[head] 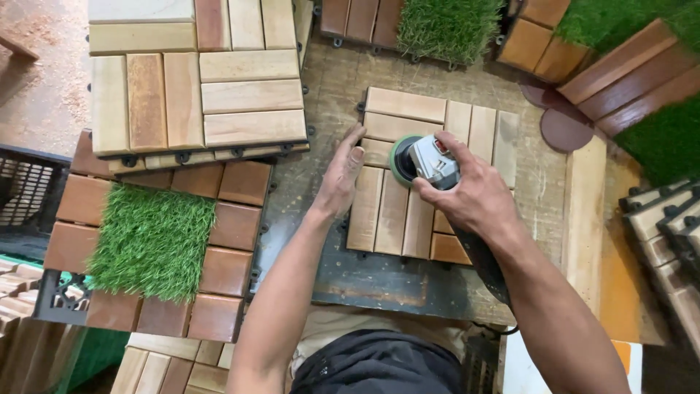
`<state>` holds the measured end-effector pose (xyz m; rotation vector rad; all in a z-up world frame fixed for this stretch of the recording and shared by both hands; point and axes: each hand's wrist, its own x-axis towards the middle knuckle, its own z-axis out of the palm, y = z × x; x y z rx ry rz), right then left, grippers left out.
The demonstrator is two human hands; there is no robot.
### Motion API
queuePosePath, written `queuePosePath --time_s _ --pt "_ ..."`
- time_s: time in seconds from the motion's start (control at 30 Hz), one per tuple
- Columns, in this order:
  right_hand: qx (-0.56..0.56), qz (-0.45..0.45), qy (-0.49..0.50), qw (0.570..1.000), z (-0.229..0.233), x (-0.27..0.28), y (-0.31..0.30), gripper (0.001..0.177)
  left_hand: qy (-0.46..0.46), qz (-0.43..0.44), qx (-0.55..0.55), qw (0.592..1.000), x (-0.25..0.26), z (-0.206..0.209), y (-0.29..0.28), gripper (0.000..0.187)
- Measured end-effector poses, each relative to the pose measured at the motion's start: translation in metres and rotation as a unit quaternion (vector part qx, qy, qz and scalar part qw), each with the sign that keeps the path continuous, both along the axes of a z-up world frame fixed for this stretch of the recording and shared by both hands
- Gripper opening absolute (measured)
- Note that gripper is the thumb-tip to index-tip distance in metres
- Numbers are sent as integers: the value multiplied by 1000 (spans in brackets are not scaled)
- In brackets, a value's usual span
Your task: The person uses an orbital sander to smooth the surface of a wooden tile assembly. They move the sander across the wooden planks in a systematic pattern, occasionally using their left hand to stabilize the tile. The task continues throughout the video as the person works on different sections of the wooden surface.
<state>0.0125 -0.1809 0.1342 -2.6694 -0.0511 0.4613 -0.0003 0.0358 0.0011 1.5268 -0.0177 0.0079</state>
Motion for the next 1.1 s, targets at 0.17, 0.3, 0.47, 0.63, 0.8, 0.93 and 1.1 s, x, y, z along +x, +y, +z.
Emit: queuePosePath --time_s 0.17,0.3,0.47,0.63,0.8,0.93,1.1 --pt "14 12 29 999 20 -32 19 80 44 -2 31 999 -16 37 1 75" --pt "-36 72 79 994 16 -66 12 85 -75 86 194 974 -52 52 -10 71" --pt "-62 111 75 989 -3 -71 7 85 -220 41 211 951 -69 63 -30 70" --pt "-38 173 -4 984 -34 -30 3 84 -298 12 237 924 -36 63 -41 73" --pt "30 79 -40 996 3 4 11 81 -154 27 131 979 -1 29 -19 47" --pt "17 67 -24 997 10 -6 8 80 -123 30 141 982 6 30 -13 44" --pt "22 73 -27 997 -1 -43 13 77 -142 -54 80 985 -1 29 -8 31"
